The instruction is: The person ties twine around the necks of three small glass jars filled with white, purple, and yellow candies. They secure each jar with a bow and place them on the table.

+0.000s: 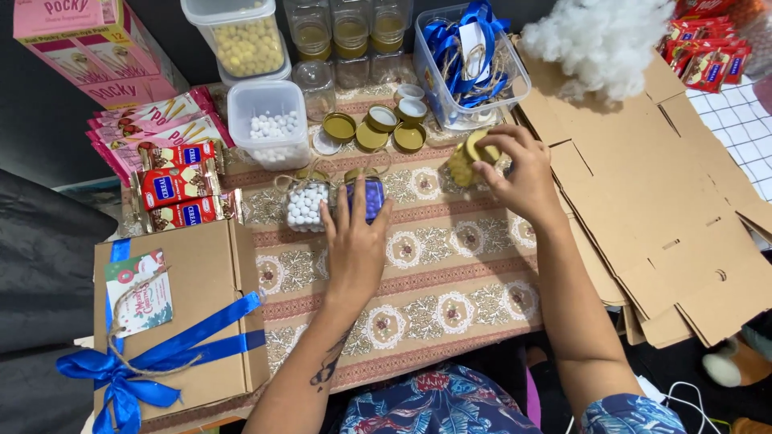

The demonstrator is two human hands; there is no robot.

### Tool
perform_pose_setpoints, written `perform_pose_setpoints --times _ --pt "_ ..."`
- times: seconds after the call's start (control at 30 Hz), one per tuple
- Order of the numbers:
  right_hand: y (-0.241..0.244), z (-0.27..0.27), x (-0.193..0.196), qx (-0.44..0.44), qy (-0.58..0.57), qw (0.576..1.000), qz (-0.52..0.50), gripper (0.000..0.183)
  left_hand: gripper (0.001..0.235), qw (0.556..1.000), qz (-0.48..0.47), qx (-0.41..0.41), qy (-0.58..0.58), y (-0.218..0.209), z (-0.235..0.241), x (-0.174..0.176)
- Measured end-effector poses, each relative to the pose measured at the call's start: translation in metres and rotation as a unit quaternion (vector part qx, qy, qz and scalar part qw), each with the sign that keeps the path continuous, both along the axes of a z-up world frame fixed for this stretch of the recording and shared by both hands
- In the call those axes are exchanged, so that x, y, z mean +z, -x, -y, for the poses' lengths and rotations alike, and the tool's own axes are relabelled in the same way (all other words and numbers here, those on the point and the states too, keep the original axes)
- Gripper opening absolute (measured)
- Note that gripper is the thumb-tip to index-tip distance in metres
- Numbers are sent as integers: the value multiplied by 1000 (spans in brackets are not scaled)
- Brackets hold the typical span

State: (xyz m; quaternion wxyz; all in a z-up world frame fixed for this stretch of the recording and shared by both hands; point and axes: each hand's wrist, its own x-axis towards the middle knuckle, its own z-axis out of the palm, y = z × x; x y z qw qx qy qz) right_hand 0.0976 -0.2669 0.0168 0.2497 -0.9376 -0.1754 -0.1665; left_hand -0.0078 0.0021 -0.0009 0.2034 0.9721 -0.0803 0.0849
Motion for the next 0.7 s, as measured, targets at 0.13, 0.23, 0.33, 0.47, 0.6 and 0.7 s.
perform_pose_setpoints --times 0.13,0.23,0.33,0.47,0.6,0.7 --pt "-29 13 8 34 -35 997 -59 11 38 1000 5 14 -8 -3 -2 -2" --pt "-76 22 11 36 21 994 99 9 40 999 28 23 -18 -4 -1 -14" --pt "-94 -15 61 -30 -24 999 -16 8 71 998 47 39 -36 -9 1 -36" --pt "-156 -17 34 -67 67 996 -10 12 71 997 49 41 -34 -9 2 -35" --pt "-201 -10 -1 -14 141 987 73 28 71 997 65 40 -35 -9 2 -38" --pt "-221 -10 -23 -7 216 966 142 43 71 996 71 42 -29 -8 3 -38"
